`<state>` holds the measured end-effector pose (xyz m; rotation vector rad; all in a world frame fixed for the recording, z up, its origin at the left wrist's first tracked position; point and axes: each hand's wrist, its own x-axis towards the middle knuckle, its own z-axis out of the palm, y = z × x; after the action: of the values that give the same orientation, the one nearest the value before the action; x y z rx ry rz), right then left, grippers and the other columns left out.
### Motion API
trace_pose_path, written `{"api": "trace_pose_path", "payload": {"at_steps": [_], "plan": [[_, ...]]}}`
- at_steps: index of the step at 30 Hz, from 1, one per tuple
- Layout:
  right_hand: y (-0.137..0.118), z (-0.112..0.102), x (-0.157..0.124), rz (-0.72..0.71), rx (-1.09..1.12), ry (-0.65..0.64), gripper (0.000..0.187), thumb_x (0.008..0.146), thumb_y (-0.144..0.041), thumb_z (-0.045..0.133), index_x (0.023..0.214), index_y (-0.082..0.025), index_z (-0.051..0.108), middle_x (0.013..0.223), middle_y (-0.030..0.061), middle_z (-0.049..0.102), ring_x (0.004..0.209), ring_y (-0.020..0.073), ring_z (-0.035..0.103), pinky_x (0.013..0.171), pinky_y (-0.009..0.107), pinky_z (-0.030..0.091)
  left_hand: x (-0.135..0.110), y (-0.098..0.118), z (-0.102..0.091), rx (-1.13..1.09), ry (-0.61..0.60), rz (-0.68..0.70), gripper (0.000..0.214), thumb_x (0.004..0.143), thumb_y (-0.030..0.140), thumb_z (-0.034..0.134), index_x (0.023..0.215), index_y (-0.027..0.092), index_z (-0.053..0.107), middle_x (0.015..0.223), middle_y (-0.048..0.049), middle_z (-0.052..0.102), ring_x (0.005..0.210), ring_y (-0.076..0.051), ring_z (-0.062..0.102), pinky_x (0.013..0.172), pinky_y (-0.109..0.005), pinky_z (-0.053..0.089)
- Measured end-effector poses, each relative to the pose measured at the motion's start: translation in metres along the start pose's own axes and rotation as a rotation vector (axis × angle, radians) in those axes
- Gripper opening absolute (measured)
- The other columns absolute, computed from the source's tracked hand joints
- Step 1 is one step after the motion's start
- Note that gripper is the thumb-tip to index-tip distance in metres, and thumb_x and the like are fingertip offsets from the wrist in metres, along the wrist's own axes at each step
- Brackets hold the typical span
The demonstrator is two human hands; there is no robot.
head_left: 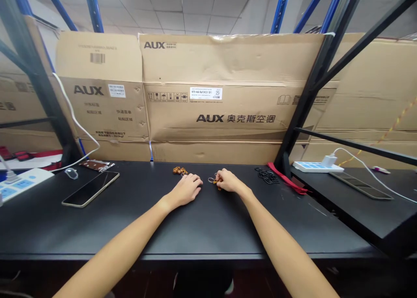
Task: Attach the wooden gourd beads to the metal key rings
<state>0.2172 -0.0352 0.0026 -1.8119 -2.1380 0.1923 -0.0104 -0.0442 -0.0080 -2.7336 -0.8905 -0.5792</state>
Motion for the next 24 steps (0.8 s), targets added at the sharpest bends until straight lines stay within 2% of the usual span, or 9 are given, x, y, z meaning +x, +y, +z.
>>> {"api": "trace_pose_path", "payload": {"at_steps": [6,11,14,18,24], "plan": [[0.006,-0.008,0.000,0.088,0.042,-0.124,0.013,0.065,-0.014,0.062,0.077,-0.018,0.060,0.078,0.0008,0.060,0.061,0.0099,0.054,0.052,0.018,0.036,0.027,0.015,0.018,0.021,-0.035,0.051,0.034,0.092,0.027,0.037,0.120,0.014,0.053,0.128,-0.0132,0.053,0.119,-0.025,0.048,0.099,-0.040,0.038],[0.014,-0.004,0.001,0.044,-0.070,-0.026,0.011,0.067,-0.015,0.058,0.077,-0.018,0.059,0.087,0.0039,0.059,0.074,0.0137,0.055,0.060,0.020,0.037,0.069,0.028,0.043,-0.064,-0.153,-0.029,0.053,0.080,0.007,0.040,0.133,0.007,0.040,0.142,-0.0169,0.039,0.131,-0.024,0.037,0.106,-0.036,0.034],[0.016,0.000,0.000,0.081,-0.115,0.010,0.012,0.072,-0.018,0.053,0.082,-0.019,0.059,0.094,0.0063,0.057,0.084,0.0184,0.053,0.063,0.024,0.037,0.083,0.032,0.052,-0.124,-0.182,-0.065,0.051,0.082,0.009,0.037,0.132,0.006,0.040,0.139,-0.0169,0.043,0.130,-0.023,0.039,0.107,-0.035,0.033],[0.015,0.008,0.000,0.112,-0.130,0.113,0.018,0.078,-0.016,0.045,0.089,-0.020,0.059,0.100,0.0076,0.055,0.090,0.0213,0.048,0.071,0.029,0.036,0.071,0.035,0.048,-0.172,-0.110,-0.050,0.041,0.092,0.020,0.031,0.127,0.005,0.045,0.133,-0.0183,0.049,0.127,-0.023,0.044,0.108,-0.035,0.032],[0.008,0.023,0.007,0.030,-0.078,0.232,0.017,0.081,-0.017,0.044,0.090,-0.018,0.059,0.102,0.0077,0.055,0.090,0.0196,0.045,0.076,0.028,0.035,0.012,0.036,0.019,-0.195,-0.076,-0.010,0.042,0.095,0.034,0.033,0.126,0.011,0.048,0.131,-0.0144,0.052,0.125,-0.022,0.045,0.106,-0.034,0.036]]}}
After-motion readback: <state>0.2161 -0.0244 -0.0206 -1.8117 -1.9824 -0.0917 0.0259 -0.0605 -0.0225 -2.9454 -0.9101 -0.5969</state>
